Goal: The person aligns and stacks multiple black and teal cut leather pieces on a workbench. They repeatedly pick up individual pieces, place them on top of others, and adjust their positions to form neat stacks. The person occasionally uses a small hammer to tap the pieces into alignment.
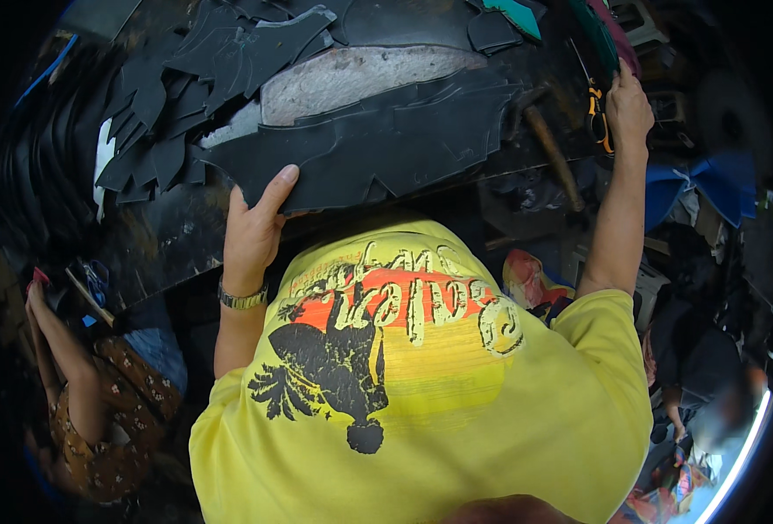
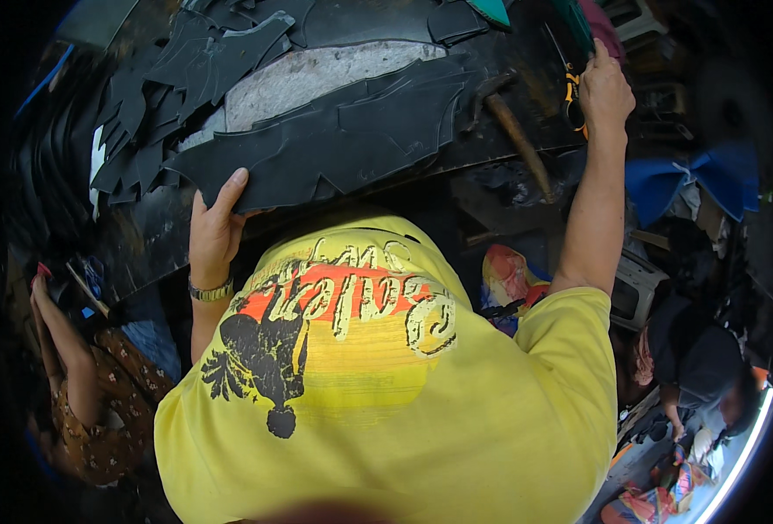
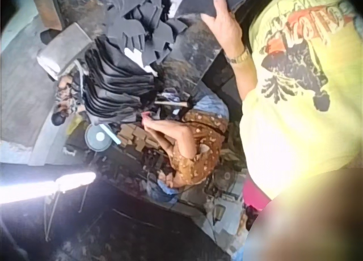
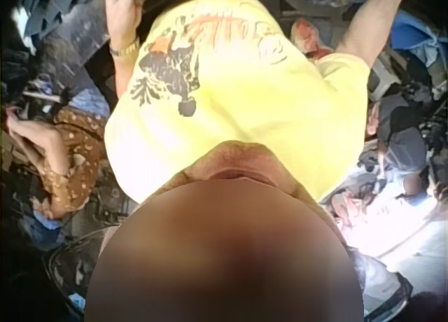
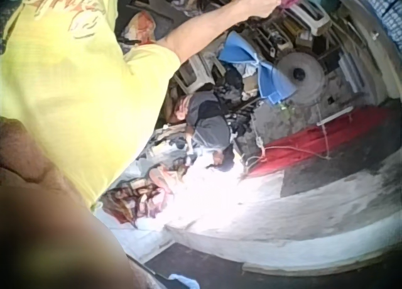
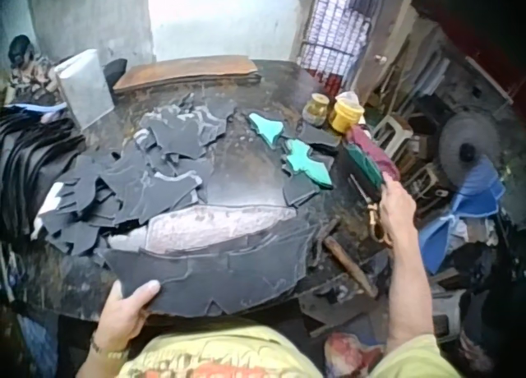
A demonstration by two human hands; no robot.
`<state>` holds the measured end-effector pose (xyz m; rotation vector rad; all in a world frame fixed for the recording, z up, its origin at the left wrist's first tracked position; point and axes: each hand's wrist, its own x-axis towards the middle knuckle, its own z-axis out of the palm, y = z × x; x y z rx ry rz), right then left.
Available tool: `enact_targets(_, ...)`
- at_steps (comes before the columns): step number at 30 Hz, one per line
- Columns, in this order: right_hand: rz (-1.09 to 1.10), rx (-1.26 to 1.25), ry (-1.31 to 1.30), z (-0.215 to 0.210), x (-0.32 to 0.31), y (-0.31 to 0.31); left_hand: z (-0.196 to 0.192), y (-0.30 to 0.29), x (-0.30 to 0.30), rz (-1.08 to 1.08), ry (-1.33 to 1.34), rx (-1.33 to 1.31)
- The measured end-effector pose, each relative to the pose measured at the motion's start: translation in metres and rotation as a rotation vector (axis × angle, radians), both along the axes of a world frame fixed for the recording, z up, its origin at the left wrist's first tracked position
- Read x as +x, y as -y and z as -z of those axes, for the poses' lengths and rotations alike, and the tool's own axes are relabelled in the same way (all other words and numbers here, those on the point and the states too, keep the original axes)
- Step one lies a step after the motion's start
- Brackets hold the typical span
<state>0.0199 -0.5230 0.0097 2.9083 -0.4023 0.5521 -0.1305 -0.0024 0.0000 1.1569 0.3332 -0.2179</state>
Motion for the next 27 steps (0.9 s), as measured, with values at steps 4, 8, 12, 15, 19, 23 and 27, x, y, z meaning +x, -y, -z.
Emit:
enact_targets(4,-0.009,0.015,-0.172,0.008,0.001,-0.013,0.003,0.000,-0.003,-0.024,0.015,-0.006)
enact_targets(8,0.027,0.055,-0.238,0.006,-0.002,-0.022,0.005,-0.002,-0.003,-0.015,0.032,0.047)
enact_targets(12,-0.078,0.129,-0.124,-0.011,-0.013,-0.045,0.005,-0.001,-0.002,0.019,0.011,0.114)
enact_targets(15,-0.349,0.447,0.000,-0.030,-0.031,-0.083,0.003,0.001,-0.006,0.016,0.113,0.131)
enact_targets(19,-0.791,0.758,-0.142,-0.046,-0.071,-0.148,0.001,0.000,-0.008,0.066,0.140,0.296)
enact_targets(23,-0.953,0.333,-0.279,-0.050,-0.094,-0.191,0.002,-0.001,-0.009,0.077,0.159,0.285)
enact_targets(27,-0.937,0.344,-0.252,-0.045,-0.105,-0.204,0.006,0.000,-0.011,0.052,0.157,0.308)
